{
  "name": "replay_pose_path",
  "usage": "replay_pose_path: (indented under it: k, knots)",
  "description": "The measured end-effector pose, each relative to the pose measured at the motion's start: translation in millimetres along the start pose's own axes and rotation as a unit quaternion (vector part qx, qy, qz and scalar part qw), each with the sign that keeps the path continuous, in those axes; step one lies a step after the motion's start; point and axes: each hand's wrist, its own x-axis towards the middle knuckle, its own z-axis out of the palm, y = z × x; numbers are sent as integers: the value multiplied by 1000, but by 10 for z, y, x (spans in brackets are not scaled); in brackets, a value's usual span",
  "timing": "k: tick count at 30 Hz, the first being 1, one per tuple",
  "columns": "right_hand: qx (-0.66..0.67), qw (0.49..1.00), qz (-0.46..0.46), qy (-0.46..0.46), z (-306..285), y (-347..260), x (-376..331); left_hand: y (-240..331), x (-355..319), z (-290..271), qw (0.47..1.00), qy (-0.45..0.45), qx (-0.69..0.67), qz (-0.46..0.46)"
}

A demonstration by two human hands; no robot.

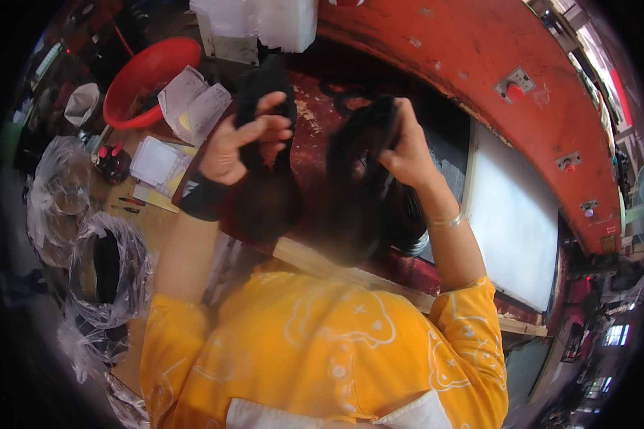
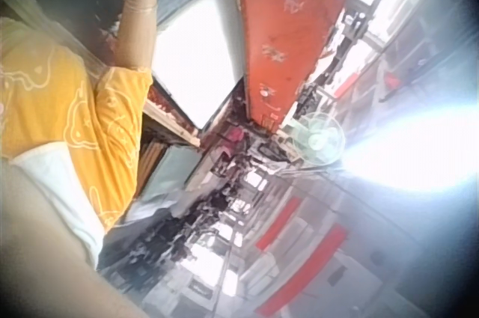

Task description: The person feeds black rubber shoe sole parts through a red roller machine, pressing and aligning them by hand. They then use green shears to trim edges and place the finished pieces into a plastic bag on the table.

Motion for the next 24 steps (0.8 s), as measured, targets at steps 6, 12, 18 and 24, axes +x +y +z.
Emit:
replay_pose_path:
  k: [6, 12, 18, 24]
  knots:
    - [81, 994, -36, 62, 66, -313, -84, -287, 190, 569, 972, -150, 176, -30]
    - [102, 988, -85, 76, 28, -705, -26, -139, 150, 582, 948, -228, 206, -82]
    - [128, 976, -175, -3, 90, -832, 175, -285, 239, 688, 883, -439, -166, -28]
    - [-3, 980, -106, -166, 85, -755, 496, -386, 198, 693, 891, -431, -139, 3]
